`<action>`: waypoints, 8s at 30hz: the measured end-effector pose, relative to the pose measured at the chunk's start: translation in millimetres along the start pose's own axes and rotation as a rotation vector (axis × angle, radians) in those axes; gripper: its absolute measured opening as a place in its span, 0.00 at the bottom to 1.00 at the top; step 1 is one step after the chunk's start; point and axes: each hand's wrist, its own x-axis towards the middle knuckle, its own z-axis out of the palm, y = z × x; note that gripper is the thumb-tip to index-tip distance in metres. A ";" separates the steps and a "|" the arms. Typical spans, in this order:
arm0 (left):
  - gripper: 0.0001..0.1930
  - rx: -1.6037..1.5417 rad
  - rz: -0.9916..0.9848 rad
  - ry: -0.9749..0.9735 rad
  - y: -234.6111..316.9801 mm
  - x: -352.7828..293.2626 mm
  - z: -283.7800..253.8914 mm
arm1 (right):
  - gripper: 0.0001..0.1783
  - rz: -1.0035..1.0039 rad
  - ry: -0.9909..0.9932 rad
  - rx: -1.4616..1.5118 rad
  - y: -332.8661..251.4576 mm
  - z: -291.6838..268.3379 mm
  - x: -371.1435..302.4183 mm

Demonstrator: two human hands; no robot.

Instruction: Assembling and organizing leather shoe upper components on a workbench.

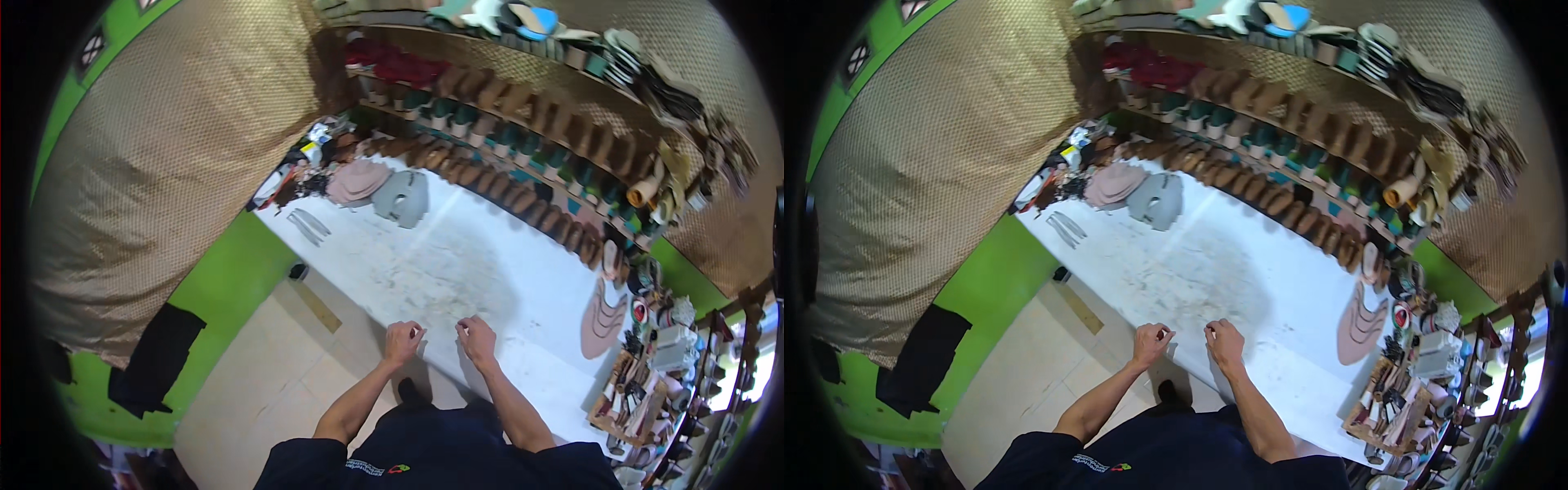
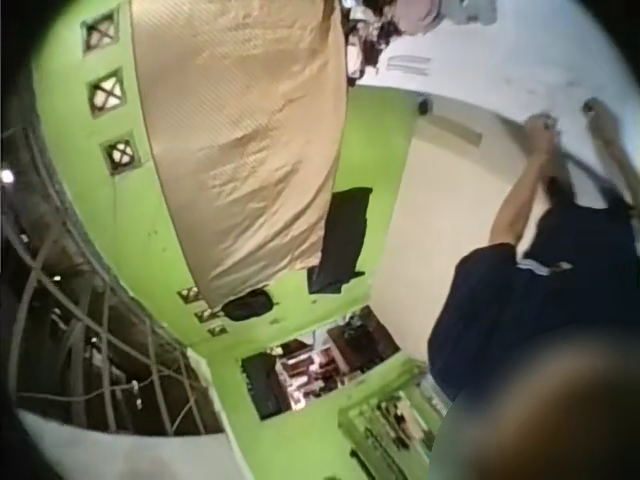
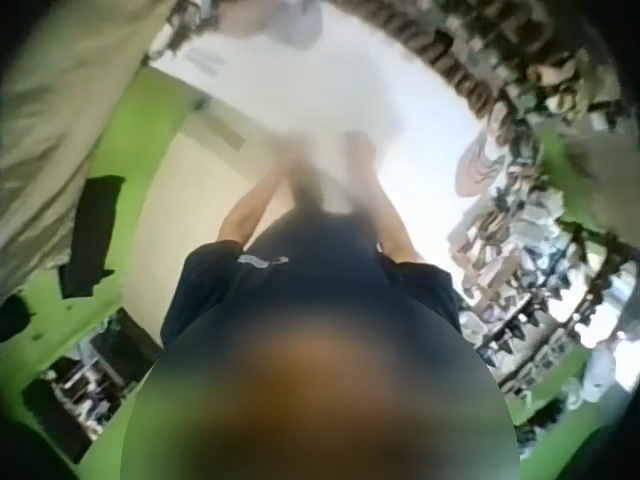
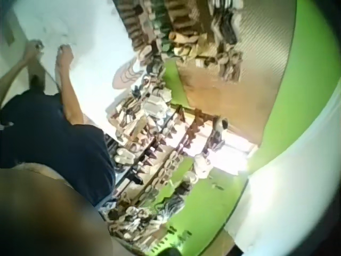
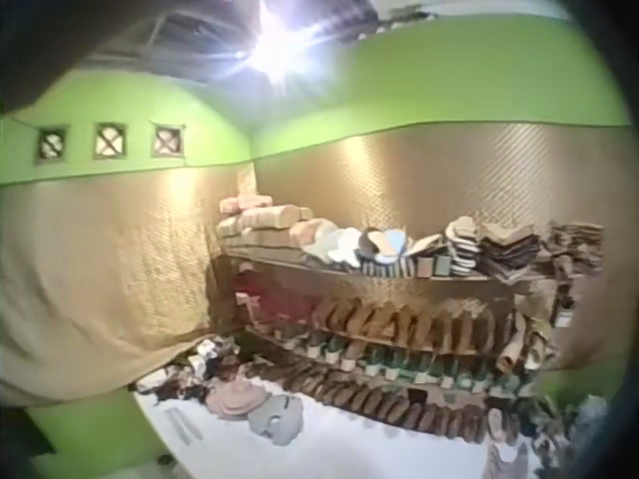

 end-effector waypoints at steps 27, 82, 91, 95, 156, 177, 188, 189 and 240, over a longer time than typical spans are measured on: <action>0.20 0.343 -0.233 0.230 -218.1 87.6 -257.1 | 0.08 -0.419 0.171 -0.175 -219.1 224.4 300.2; 0.30 0.327 0.042 -0.408 -289.6 474.5 -206.5 | 0.17 -0.096 0.454 -0.210 -268.7 208.1 587.4; 0.27 0.263 0.153 -0.448 -313.7 493.5 -224.0 | 0.11 -0.172 0.562 -0.301 -328.7 109.0 546.9; 0.24 0.204 0.182 -0.369 -337.8 491.3 -252.3 | 0.09 -0.144 0.582 -0.355 -329.5 129.0 446.9; 0.12 0.082 0.549 -1.032 -304.4 406.2 -223.3 | 0.07 0.549 0.328 -0.207 -260.8 261.1 168.9; 0.21 0.303 0.555 -0.619 -321.0 381.2 -216.2 | 0.10 0.240 0.478 -0.245 -262.3 304.1 232.4; 0.32 0.490 0.510 -0.735 -320.6 370.3 -227.0 | 0.10 0.127 0.183 -0.246 -262.5 321.4 287.8; 0.33 0.498 0.499 -0.748 -319.3 369.7 -227.9 | 0.09 0.177 0.253 -0.225 -260.1 320.9 289.5; 0.37 0.460 0.639 -0.908 -326.8 418.2 -216.1 | 0.06 0.389 0.498 -0.210 -260.1 318.4 317.4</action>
